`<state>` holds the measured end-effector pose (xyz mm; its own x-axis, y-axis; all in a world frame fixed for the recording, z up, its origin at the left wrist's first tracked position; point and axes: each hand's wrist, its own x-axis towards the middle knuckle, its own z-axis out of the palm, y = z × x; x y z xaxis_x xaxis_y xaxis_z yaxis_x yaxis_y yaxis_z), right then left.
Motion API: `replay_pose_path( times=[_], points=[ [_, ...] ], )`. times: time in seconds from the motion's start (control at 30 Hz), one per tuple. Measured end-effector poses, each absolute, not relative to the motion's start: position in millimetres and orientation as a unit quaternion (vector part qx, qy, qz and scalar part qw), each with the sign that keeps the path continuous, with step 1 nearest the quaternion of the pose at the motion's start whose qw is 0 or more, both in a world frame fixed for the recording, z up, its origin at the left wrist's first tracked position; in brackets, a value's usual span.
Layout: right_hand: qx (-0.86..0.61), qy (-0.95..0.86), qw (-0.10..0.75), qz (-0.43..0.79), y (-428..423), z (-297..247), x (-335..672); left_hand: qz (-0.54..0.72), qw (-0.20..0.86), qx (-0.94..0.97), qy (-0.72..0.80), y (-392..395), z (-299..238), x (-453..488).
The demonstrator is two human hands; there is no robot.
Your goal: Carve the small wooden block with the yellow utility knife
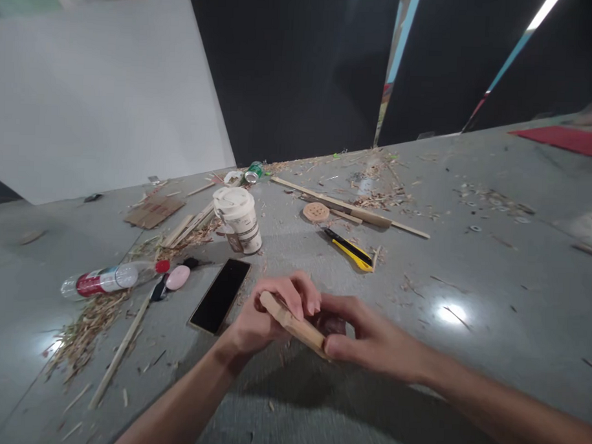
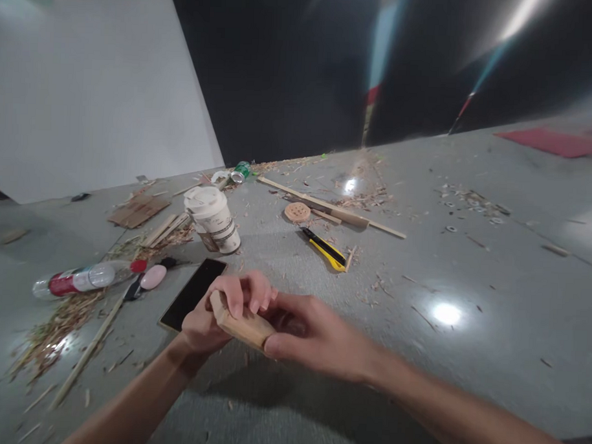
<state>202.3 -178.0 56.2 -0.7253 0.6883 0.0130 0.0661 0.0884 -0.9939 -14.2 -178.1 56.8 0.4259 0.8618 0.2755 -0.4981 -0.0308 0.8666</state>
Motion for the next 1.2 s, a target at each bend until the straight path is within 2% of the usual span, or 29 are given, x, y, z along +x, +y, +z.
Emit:
replay_pose_path(
  times=[0.47, 0.63, 0.73, 0.83, 1.03, 1.2],
  points=[
    [-0.296, -0.707, 0.237, 0.597, -181, 53, 212, 0.447, 0.708, 0.522, 0.163, -172, 56, -16],
    [-0.429, -0.733, 0.333, 0.411, -170, 43, 199, 0.534, 0.736, 0.358, 0.211, -171, 55, 7],
    [-0.485, -0.727, 0.349, 0.339, -153, 34, 190, 0.567, 0.725, 0.317, 0.23, -167, 42, 22],
    [-0.501, -0.758, 0.304, 0.287, -140, 28, 187, 0.595, 0.688, 0.312, 0.276, -161, 27, 30],
    [-0.507, -0.821, 0.194, 0.178, -138, 24, 192, 0.531, 0.771, 0.217, 0.277, -154, 23, 15],
    [-0.422, -0.887, 0.149, 0.117, -151, 17, 193, 0.641, 0.672, 0.226, 0.294, -141, 43, -21]
  ],
)
